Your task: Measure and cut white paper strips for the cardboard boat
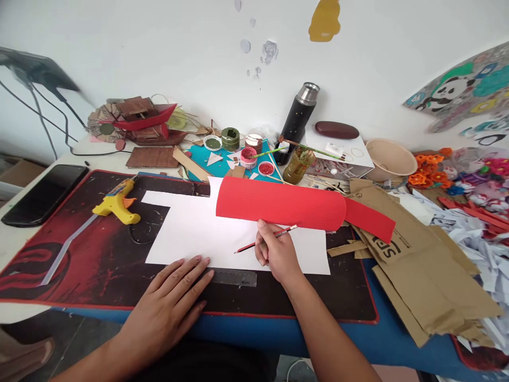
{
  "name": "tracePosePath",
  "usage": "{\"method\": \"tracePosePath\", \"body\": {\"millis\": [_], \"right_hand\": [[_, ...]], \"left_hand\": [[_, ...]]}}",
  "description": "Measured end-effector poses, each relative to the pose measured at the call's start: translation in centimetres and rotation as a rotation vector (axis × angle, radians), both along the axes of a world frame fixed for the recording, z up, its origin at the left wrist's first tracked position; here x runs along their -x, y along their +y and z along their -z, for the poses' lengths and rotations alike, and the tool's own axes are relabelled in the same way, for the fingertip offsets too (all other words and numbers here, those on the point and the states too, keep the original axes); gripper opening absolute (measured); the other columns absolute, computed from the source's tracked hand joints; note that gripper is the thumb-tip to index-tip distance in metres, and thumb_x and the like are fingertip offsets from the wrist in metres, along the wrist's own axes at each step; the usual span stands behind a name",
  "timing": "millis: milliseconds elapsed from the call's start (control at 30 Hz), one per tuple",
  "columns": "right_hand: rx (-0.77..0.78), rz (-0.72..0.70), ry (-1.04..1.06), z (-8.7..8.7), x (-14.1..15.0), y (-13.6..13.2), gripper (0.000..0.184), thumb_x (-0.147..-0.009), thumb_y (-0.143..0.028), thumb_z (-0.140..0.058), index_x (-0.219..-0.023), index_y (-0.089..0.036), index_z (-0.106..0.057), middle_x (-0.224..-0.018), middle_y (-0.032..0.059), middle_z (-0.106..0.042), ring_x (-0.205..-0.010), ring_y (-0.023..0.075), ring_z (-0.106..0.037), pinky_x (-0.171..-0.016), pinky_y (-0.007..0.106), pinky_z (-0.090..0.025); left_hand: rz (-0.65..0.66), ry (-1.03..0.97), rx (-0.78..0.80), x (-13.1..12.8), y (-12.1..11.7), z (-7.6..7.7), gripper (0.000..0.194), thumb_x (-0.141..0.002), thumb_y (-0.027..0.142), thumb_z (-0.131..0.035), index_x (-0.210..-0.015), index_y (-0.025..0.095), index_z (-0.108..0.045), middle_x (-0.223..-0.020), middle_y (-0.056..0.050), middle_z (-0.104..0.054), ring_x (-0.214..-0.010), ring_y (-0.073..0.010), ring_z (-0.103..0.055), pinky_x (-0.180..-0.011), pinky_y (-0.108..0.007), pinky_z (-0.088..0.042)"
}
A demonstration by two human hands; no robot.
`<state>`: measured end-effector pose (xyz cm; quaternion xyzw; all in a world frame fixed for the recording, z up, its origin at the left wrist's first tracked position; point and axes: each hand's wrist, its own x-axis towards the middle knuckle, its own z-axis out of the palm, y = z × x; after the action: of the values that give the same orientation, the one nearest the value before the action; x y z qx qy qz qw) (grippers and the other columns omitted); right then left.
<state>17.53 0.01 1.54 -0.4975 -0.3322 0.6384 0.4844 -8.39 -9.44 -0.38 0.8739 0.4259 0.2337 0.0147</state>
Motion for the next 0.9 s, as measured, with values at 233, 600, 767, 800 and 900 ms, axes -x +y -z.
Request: {"method": "tracePosePath", "body": {"millis": [233,600,767,800,900], "right_hand": [[-0.006,-0.016,0.003,0.0,0.5,-0.1,0.062,-0.085,-0.070,-0.087,-0.059,-0.020,-0.062,-0.038,-0.0089,-0.038,-0.029,0.0064,-0.037,-0.034,0.021,-0.023],[-0.018,-0.048,-0.053,0.4,1.2,-0.1,0.064,-0.087,-0.073,-0.083,-0.060,-0.020,-0.063,-0.038,-0.0089,-0.038,-0.030,0.0069,-0.037,-0.036,0.022,-0.025],[-0.008,-0.040,-0.028,0.3,1.2,-0.1,0.064,-0.086,-0.073,-0.084,-0.059,-0.020,-0.062,-0.038,-0.0089,-0.038,-0.030,0.0068,-0.036,-0.035,0.022,-0.025],[-0.006,-0.037,-0.024,0.2,1.2,-0.1,0.064,-0.086,-0.073,-0.084,-0.059,-0.020,-0.061,-0.038,-0.0088,-0.038,-0.030,0.0067,-0.036,-0.035,0.022,-0.024],[-0.005,-0.033,-0.024,0.2,1.2,-0.1,0.064,-0.086,-0.074,-0.083,-0.059,-0.020,-0.060,-0.039,-0.0083,-0.039,-0.030,0.0065,-0.035,-0.035,0.022,-0.023]], "left_hand": [[-0.009,-0.017,0.010,0.5,-0.2,0.1,0.038,-0.109,0.037,-0.059,-0.139,0.019,-0.072,-0.155,-0.008,-0.068,-0.144,-0.0264,-0.063,-0.134,-0.041,-0.027],[-0.022,-0.042,0.033,1.4,0.0,0.1,0.037,-0.109,0.037,-0.060,-0.141,0.021,-0.071,-0.155,-0.006,-0.068,-0.144,-0.0249,-0.063,-0.134,-0.040,-0.028],[-0.029,-0.047,0.029,1.2,-0.2,0.3,0.037,-0.109,0.035,-0.059,-0.142,0.021,-0.071,-0.155,-0.007,-0.068,-0.145,-0.0257,-0.062,-0.134,-0.041,-0.028],[-0.031,-0.048,0.027,1.2,-0.2,0.3,0.037,-0.109,0.034,-0.059,-0.141,0.021,-0.071,-0.155,-0.007,-0.069,-0.144,-0.0259,-0.063,-0.133,-0.041,-0.028],[-0.040,-0.043,0.001,1.0,-0.1,0.2,0.034,-0.111,0.034,-0.056,-0.137,0.021,-0.073,-0.150,-0.006,-0.072,-0.140,-0.0255,-0.065,-0.129,-0.041,-0.033]]}}
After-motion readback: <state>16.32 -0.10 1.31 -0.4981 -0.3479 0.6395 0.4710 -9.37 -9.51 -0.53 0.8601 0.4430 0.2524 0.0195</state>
